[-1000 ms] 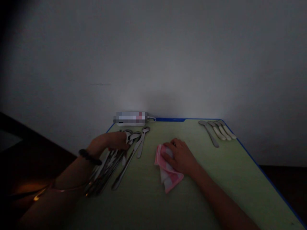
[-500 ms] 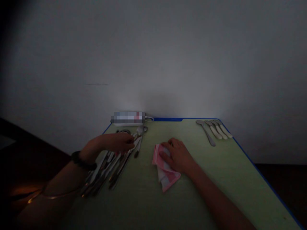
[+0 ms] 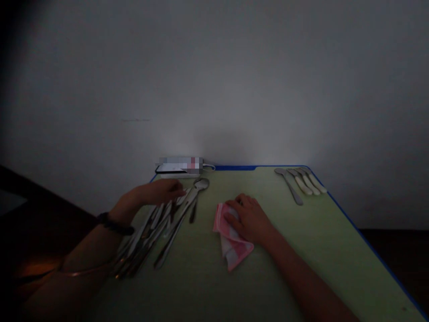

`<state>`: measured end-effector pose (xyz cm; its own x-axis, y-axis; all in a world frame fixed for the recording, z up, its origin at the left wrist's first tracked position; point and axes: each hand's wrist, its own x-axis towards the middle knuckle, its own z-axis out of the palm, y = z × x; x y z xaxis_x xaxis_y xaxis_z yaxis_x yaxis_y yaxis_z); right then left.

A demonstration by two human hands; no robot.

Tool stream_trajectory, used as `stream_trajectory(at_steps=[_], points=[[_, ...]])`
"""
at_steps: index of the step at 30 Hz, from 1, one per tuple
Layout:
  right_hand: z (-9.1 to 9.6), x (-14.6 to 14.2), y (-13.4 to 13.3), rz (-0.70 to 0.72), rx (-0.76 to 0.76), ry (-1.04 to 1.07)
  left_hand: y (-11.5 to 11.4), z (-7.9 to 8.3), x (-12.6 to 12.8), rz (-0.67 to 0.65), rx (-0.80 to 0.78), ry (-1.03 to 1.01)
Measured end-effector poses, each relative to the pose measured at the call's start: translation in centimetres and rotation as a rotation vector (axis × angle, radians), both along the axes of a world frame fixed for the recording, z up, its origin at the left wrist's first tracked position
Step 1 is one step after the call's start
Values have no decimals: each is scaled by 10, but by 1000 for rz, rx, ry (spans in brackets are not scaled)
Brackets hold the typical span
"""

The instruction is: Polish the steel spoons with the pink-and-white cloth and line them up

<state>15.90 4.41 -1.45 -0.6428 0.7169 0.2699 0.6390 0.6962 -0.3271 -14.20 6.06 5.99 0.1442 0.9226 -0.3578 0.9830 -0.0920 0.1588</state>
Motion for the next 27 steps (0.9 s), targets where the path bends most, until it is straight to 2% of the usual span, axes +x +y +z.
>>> stream_trajectory(at_steps=[5,8,14,27], points=[[-2,0,1,7,-7,-1,8,-2,-34,160,112,158],[-2,1,1,13,-14,1,8,-5,-44,230,102,185],[-2,0,1,9,2,12,5,-11,-34,211,-115,87],[-3,1,1,18,6,26,-1,-7,-32,243,-263,-5]])
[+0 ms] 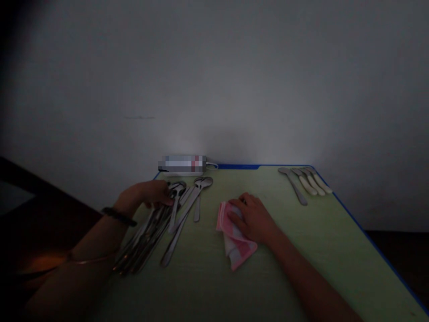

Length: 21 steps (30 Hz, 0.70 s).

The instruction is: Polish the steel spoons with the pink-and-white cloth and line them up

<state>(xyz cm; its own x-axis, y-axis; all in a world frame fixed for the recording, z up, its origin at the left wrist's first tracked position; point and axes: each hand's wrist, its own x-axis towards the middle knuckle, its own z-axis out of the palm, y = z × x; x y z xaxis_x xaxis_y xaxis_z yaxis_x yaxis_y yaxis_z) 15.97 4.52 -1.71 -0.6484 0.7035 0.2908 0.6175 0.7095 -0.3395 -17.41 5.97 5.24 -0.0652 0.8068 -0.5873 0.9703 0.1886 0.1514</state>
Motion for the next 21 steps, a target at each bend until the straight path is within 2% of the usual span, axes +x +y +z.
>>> stream_trajectory(at_steps=[8,14,16,19,21], points=[[0,0,0,-13,-3,-2,1,12,3,-90,77,-128],[-3,0,3,-1,3,-4,-2,20,21,-191,111,-287],[-4,0,4,-40,21,32,-5,21,30,-226,105,-344],[-3,2,3,-185,89,153,-10,22,44,-275,88,-409],[1,4,-4,-188,94,193,-14,24,54,-299,91,-438]])
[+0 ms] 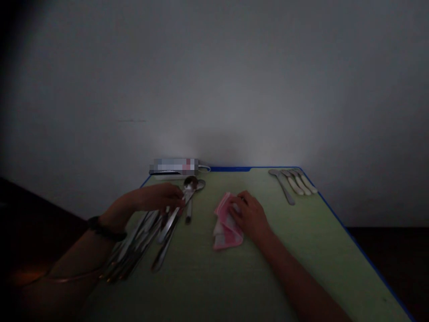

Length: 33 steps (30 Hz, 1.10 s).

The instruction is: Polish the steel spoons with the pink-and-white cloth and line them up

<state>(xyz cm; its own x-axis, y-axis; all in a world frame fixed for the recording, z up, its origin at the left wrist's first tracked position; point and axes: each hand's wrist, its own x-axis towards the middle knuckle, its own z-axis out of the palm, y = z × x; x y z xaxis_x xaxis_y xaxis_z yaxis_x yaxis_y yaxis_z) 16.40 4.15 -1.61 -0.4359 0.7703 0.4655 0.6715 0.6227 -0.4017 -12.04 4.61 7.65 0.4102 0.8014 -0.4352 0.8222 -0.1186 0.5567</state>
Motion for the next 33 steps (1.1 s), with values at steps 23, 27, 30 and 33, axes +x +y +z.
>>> stream_trajectory(at_steps=[23,27,30,33], points=[[-4,45,4,-149,-551,969,-61,-66,143,547,-500,-1151],[0,46,6,-122,-526,830,-66,-78,149,624,-365,-1202],[2,52,8,-100,-599,751,-68,-81,150,567,-331,-1230],[3,58,10,-26,-654,756,-71,-81,148,532,-291,-1252]])
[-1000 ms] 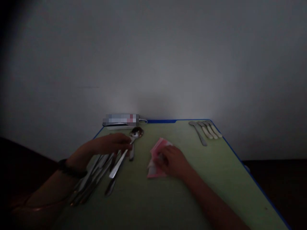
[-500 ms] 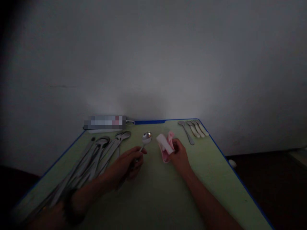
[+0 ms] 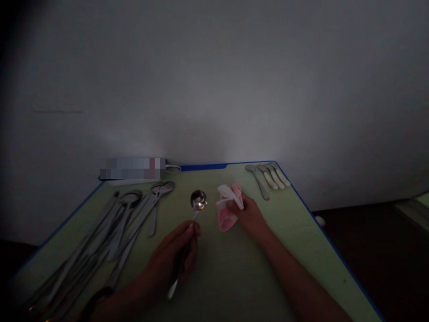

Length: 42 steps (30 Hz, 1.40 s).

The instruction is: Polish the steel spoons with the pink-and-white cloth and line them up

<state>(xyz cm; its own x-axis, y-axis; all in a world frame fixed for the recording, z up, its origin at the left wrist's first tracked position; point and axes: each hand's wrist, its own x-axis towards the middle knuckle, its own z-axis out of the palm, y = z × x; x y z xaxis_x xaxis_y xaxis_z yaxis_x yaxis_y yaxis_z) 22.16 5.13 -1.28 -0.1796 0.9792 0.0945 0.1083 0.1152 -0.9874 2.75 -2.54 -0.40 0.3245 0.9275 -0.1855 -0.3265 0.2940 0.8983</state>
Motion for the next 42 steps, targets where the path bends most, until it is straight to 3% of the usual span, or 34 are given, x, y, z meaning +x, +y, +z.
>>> stream_trajectory(at_steps=[7,13,17,21,24,28,30,33,35,38,42], points=[[6,-8,-6,149,146,-155,2,2,-3,109,0,-5],[10,-5,-9,318,-55,-42,8,2,-2,202,-43,30],[11,2,-8,434,-97,-8,9,5,-5,303,-36,111],[11,5,-9,393,-50,-92,6,13,-8,264,104,151],[15,7,-11,391,-17,-53,3,16,-8,195,106,183],[18,5,-13,473,-212,102,3,15,-7,157,105,251],[17,1,-14,423,-252,93,4,13,-8,118,127,290],[13,-7,-17,296,-103,-82,5,11,-8,105,104,332],[12,-11,-19,288,-28,-148,6,11,-7,112,88,329],[15,-11,-18,298,-26,-105,6,12,-7,128,78,276],[22,1,-12,118,-109,86,9,11,-8,228,60,104]])
